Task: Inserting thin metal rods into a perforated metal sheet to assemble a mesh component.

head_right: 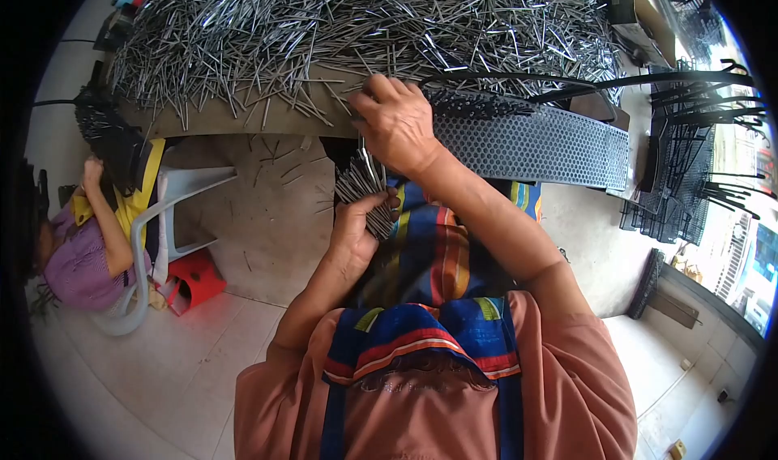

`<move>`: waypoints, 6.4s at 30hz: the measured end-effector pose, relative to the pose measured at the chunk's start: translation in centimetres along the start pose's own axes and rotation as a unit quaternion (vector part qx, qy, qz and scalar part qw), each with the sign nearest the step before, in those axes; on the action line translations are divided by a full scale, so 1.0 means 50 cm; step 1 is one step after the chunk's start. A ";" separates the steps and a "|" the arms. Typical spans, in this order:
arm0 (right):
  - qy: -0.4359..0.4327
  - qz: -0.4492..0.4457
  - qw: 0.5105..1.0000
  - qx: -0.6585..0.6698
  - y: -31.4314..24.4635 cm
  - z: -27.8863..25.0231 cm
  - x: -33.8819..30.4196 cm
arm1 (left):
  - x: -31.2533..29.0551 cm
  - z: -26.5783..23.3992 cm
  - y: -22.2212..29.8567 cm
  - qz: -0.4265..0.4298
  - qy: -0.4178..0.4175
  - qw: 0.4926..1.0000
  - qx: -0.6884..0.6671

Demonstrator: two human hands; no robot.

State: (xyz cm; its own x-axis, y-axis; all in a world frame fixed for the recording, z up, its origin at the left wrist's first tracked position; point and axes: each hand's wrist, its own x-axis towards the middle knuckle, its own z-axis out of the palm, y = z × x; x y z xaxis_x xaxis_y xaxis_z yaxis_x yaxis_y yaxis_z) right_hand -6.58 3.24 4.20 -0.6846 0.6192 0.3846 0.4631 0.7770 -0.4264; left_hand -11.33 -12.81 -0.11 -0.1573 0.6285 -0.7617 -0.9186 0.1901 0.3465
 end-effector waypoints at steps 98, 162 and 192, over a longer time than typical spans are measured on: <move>0.084 0.129 0.974 0.163 0.063 -0.010 -0.076 | -0.004 0.047 -0.011 -0.024 0.021 0.999 0.023; -0.028 0.208 0.955 0.210 0.080 -0.073 -0.107 | -0.005 0.089 -0.004 0.035 -0.052 0.996 0.068; 0.103 0.160 0.931 0.313 0.124 -0.073 -0.117 | 0.003 0.068 -0.032 -0.057 -0.043 0.992 0.104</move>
State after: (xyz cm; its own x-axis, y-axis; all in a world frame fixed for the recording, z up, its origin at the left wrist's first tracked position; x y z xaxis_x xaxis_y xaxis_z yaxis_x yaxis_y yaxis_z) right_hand 2.32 4.86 2.30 -0.4167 0.8658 0.2771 0.1627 0.3709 -0.9143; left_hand -8.67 -10.47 1.09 -0.0163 0.6548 -0.7557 -0.8320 0.4102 0.3734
